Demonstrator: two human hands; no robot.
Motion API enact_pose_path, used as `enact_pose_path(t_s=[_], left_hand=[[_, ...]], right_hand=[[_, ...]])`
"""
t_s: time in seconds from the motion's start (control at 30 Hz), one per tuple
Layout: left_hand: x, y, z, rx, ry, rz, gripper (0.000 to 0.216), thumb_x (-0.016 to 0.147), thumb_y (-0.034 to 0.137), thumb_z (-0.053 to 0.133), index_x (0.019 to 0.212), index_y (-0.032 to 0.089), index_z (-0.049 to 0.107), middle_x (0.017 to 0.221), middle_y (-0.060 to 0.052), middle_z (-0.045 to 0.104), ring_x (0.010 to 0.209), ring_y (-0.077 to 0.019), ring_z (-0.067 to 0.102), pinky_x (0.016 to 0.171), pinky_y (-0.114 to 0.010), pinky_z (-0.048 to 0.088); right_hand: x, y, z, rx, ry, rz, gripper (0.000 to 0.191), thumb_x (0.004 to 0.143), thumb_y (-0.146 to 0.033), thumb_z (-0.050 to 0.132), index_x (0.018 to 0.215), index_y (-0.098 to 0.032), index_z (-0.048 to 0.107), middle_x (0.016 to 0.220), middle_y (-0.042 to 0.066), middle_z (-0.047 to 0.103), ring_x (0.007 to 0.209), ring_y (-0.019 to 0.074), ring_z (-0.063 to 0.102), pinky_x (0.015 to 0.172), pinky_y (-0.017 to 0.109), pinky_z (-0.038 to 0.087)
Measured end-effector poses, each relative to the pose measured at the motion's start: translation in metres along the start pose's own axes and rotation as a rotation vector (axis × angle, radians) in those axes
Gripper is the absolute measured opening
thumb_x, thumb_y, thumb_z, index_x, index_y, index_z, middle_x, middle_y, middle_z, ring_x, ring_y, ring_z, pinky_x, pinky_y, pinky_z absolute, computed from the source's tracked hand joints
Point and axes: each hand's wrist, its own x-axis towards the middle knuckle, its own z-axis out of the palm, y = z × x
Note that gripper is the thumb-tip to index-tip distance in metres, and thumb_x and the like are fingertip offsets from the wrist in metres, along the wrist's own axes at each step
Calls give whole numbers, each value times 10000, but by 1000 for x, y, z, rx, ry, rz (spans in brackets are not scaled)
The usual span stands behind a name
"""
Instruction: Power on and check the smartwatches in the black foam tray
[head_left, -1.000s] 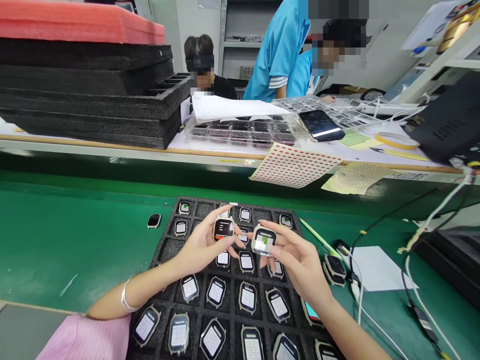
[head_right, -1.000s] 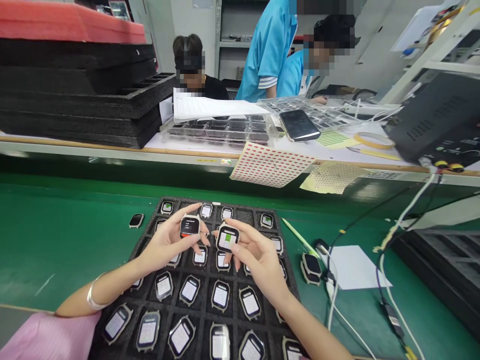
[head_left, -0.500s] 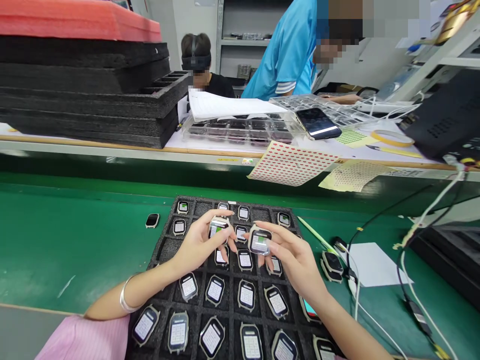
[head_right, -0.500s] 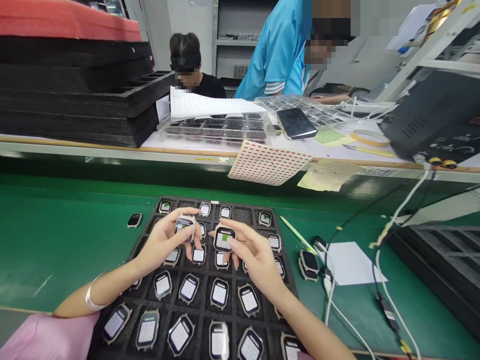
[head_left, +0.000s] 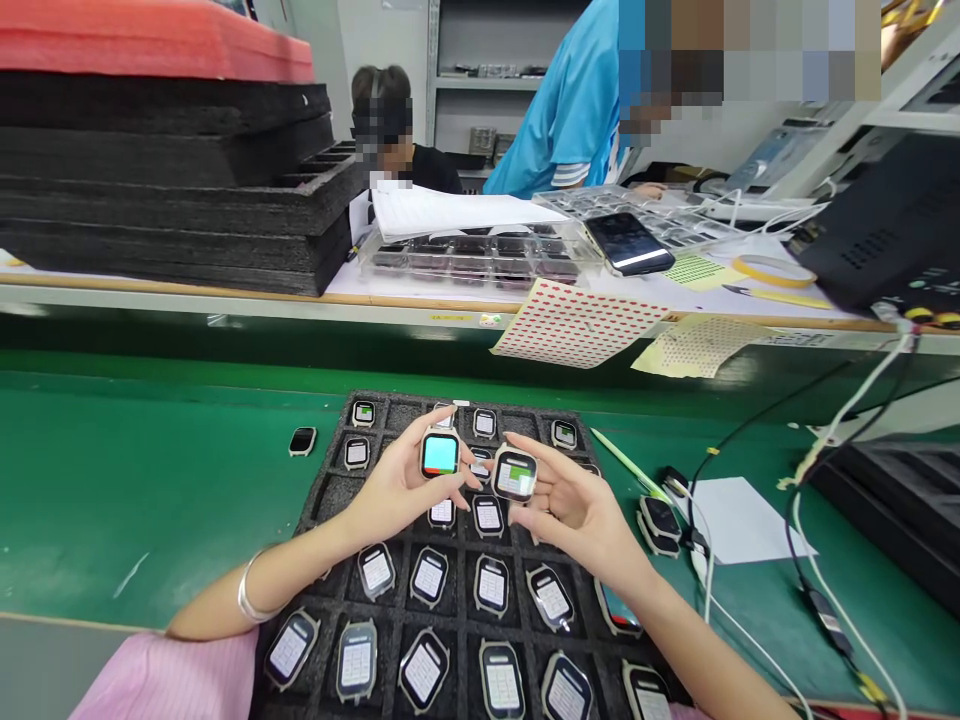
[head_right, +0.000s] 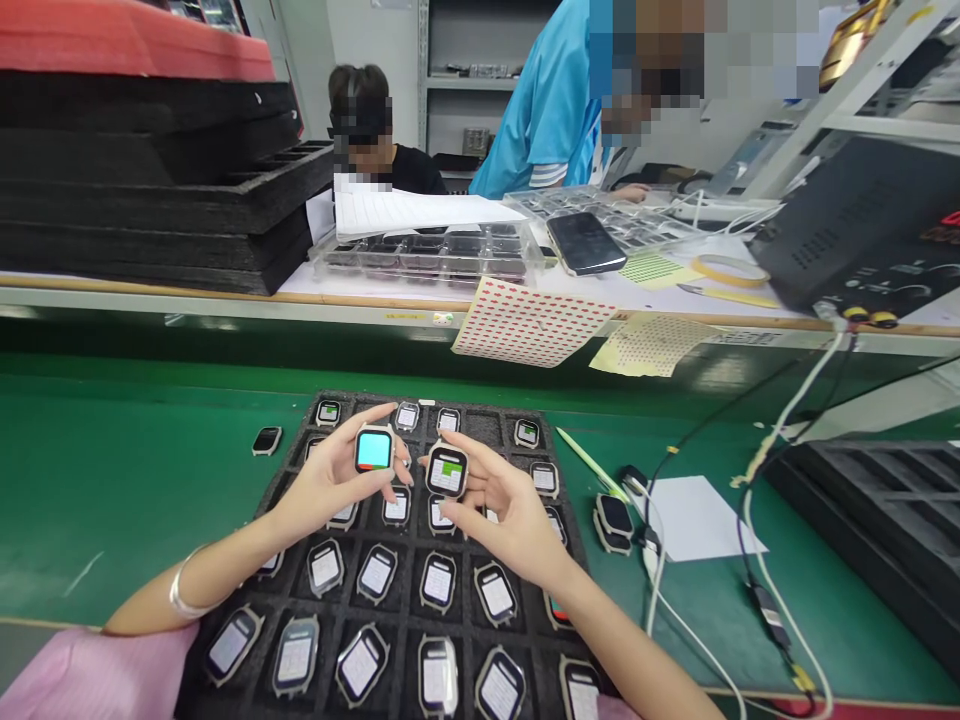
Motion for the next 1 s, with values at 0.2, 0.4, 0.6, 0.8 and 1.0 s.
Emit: enact_pose_path(t_s=[0.2,0.4,0.6,0.8,1.0], left_hand=[[0,-10,-8,0,-11,-49,713,774,216,740,1378,238,362,1043,-76,584,866,-206,655,705,-338,575],[10,-28,-33,210,-17,-16,796,835,235,654,1448,267,146,1094,-77,536,937,-212,661,787,-376,561],[52,-40,-86,1012,76,88,517,821,187,624,1293,161,416,1143,-116,577,1095,-279,566,979,-464,429],[83,-45,-117,1329,32,87,321,722,262,759,978,135,612,1064,-106,595,1108,-323,508,968,-539,391],[94,-27,-104,1594,-88,153,254,760,336,702,913,135,681,981,-75,616,991,-323,576,863,-459,439]], right_hand=[[24,21,-28,-292,-106,5,626,883,-281,606,1449,-213,349,1128,120,652,782,189,647,566,283,562],[73,66,-78,-859,-16,-32,451,827,-270,623,1255,-145,551,1028,115,637,891,258,609,811,412,509],[89,77,-95,-1087,-49,-35,436,769,-242,649,1183,-105,645,1111,181,572,1056,357,523,941,486,401],[96,67,-86,-1152,-84,-122,351,800,-252,614,1139,-182,674,1140,136,597,1061,326,548,941,439,422],[124,85,-81,-1146,-106,-370,346,765,-477,606,863,-171,735,858,152,627,811,364,651,727,485,542]])
